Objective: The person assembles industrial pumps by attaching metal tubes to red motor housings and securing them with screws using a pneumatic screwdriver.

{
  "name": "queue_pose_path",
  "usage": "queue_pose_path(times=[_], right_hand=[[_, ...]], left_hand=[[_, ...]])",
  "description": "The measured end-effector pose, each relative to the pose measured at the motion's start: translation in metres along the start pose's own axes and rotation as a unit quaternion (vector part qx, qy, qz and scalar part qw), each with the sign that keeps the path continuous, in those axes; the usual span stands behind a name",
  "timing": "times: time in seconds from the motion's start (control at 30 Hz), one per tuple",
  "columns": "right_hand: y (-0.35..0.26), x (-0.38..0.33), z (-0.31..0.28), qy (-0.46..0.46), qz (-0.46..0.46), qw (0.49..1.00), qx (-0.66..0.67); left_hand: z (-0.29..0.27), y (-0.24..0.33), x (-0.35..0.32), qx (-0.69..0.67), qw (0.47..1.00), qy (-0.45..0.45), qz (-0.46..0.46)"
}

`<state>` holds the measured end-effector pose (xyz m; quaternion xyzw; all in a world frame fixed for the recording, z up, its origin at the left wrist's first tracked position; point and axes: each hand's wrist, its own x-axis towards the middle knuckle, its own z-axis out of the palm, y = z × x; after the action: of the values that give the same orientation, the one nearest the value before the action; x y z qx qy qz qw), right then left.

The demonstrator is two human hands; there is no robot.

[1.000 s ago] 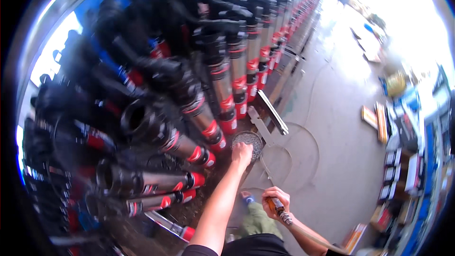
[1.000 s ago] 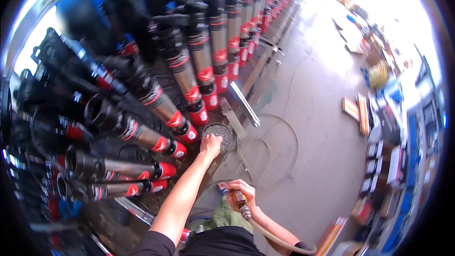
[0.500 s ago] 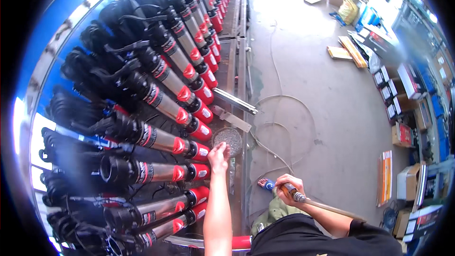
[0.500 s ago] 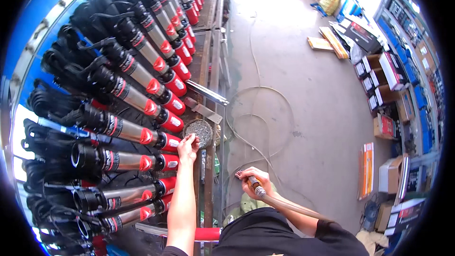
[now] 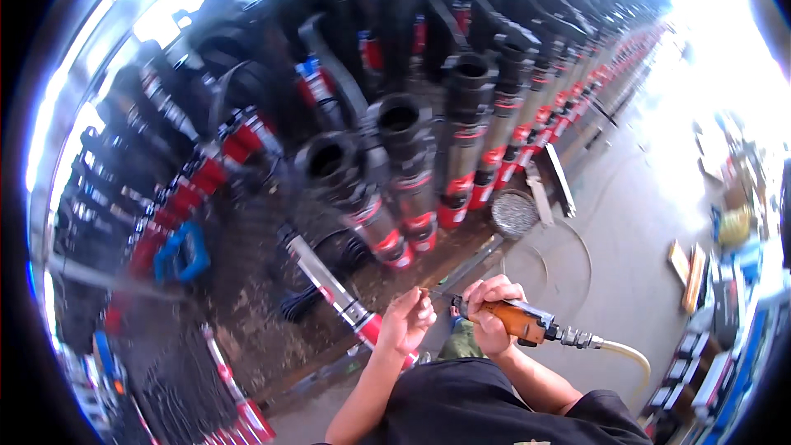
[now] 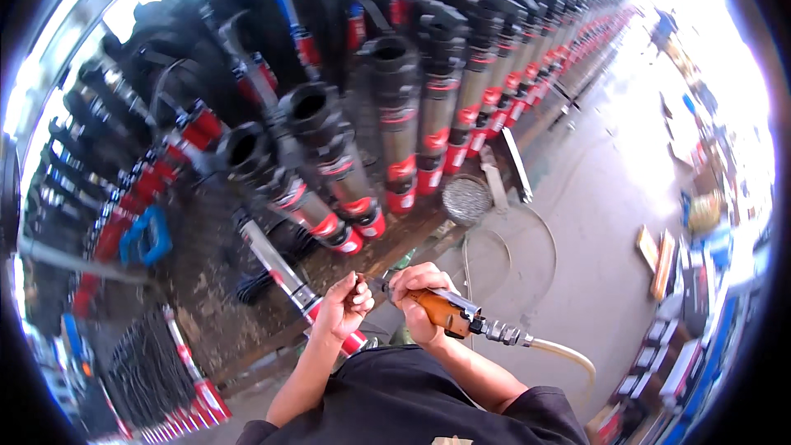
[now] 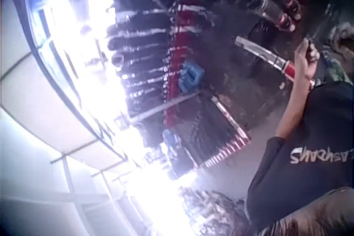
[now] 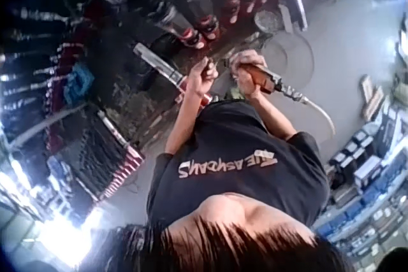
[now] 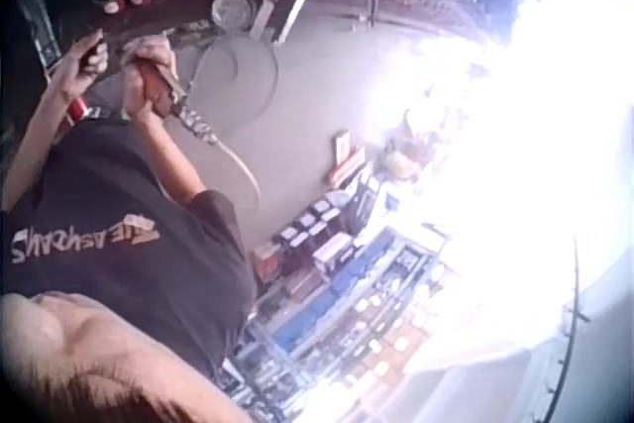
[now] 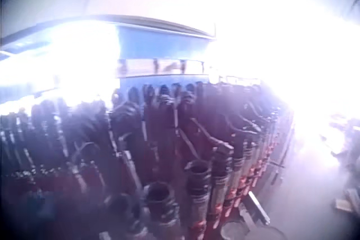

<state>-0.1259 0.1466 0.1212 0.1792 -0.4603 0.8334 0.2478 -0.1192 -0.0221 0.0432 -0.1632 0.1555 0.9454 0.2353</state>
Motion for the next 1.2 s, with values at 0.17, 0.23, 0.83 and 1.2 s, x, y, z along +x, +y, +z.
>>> queue_pose_path(times=[0.17, 0.23, 0.83, 1.2], right_hand=[[0.020, -0.024, 0.045, -0.050, 0.101, 0.993, 0.040], [0.030, -0.032, 0.054, -0.062, 0.124, 0.990, 0.038], [0.115, -0.095, 0.070, -0.290, 0.210, 0.933, -0.037], [0.171, -0.090, 0.065, -0.250, 0.283, 0.923, -0.078]], left_hand=[[-0.012, 0.011, -0.057, -0.013, 0.991, 0.009, 0.133], [-0.023, 0.012, -0.069, -0.028, 0.987, 0.003, 0.158], [-0.129, 0.011, -0.057, -0.202, 0.938, 0.247, 0.135], [-0.144, 0.037, -0.063, -0.134, 0.954, 0.246, 0.108]])
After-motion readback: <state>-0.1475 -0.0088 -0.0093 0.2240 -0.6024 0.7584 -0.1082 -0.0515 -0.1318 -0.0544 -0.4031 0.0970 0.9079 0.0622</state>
